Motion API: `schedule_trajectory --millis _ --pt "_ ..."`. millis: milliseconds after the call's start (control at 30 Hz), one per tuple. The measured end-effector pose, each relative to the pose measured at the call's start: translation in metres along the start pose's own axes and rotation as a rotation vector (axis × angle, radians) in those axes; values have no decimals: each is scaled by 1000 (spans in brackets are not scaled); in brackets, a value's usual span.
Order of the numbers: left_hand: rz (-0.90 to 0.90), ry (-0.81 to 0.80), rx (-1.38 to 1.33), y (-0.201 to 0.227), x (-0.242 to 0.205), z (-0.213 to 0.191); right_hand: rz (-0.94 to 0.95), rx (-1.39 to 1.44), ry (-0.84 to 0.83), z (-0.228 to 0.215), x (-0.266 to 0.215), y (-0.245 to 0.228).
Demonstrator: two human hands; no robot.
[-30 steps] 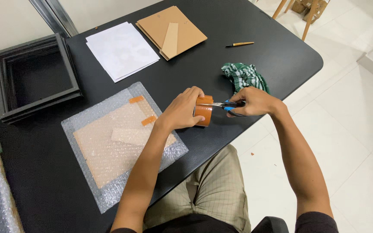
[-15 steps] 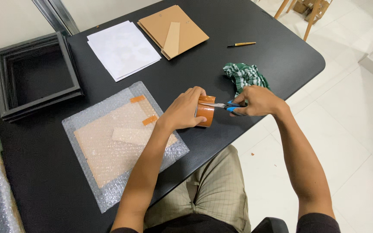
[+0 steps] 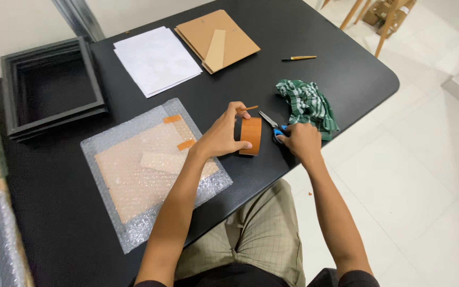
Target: The person secures bubble wrap around a flat object by cutting pieces of tape with scissors and applying them to the edges of the wrap.
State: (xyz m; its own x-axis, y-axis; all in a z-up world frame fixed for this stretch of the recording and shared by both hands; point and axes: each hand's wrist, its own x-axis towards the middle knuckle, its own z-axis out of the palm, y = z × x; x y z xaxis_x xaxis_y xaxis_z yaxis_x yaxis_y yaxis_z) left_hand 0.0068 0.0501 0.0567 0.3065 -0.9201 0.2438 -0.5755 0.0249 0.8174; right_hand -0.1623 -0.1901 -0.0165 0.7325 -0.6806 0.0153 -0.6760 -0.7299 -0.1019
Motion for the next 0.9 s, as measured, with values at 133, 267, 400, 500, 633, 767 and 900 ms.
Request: schedule_trajectory --millis 133,267,400,500,633,767,900 --pt "-16 105 -84 -13 -16 2 -32 11 7 16 2 -12" --pt "19 267 -165 -44 -31 8 -294 556 173 -4 -33 -60" --pt "-41 389 -172 -51 -51 8 -568 670 350 -2 -49 -102" --pt "-75 521 -76 -44 -73 1 -632 345 518 0 -41 -126" --pt "-131 619 -115 -61 -111 7 -690 203 588 7 -23 -142" --pt "-158 584 -155 -60 -144 8 -707 140 639 9 -20 -152" --pt "-131 485 -106 -40 -160 5 -692 921 361 -12 -59 -172"
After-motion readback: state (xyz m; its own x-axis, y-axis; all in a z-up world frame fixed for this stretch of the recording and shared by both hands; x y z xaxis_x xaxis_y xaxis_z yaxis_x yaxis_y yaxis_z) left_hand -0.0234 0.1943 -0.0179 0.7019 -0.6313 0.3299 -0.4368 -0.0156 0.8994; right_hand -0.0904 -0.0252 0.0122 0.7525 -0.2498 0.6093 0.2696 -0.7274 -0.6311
